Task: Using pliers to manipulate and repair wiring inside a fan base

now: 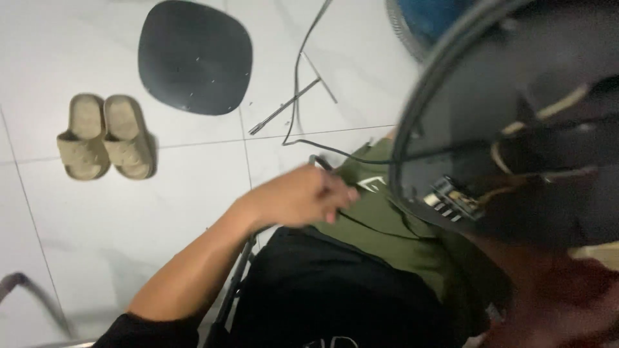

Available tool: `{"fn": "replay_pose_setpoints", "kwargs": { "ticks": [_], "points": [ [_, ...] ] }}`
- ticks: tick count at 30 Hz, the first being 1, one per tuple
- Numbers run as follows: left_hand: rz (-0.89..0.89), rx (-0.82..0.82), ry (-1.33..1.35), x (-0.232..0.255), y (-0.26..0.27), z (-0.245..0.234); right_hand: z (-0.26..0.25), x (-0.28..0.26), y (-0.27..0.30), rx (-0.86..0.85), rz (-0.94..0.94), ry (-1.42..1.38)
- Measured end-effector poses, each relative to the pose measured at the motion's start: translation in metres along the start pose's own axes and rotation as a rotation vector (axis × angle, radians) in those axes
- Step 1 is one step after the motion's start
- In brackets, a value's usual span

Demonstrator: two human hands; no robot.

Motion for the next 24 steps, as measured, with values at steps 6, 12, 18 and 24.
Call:
{"fn": "replay_pose_setpoints", "kwargs": {
  "ticks": [6, 12, 18, 24],
  "points": [
    [0.556, 0.28, -0.307, 0.098, 0.012, 0.044, 0.049, -0.038, -0.068, 0.204, 1.154, -1.39],
    [0.639, 0.672, -0.677, 0.132, -0.001, 0.062, 0.028, -0.094, -0.104, -0.001, 0.198, -1.063],
    [0.455, 0.655, -0.749, 0.135, -0.02, 0.077, 0.044, -0.112, -0.098, 0.131, 1.207, -1.87],
    [0.198, 0.594, -0.698, 0.127, -0.042, 0.08, 0.047, -0.085, -0.099, 0.101, 1.01, -2.095]
  ]
}}
Point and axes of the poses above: each hand's wrist, its own y-axis away from the middle knuckle, its own z-axis out of the palm, x = y × z, the point moved 7 cm from there along -y, towards the middle knuckle, and after that the axes turned 4 degrees about -z, right-handed, at the moved point
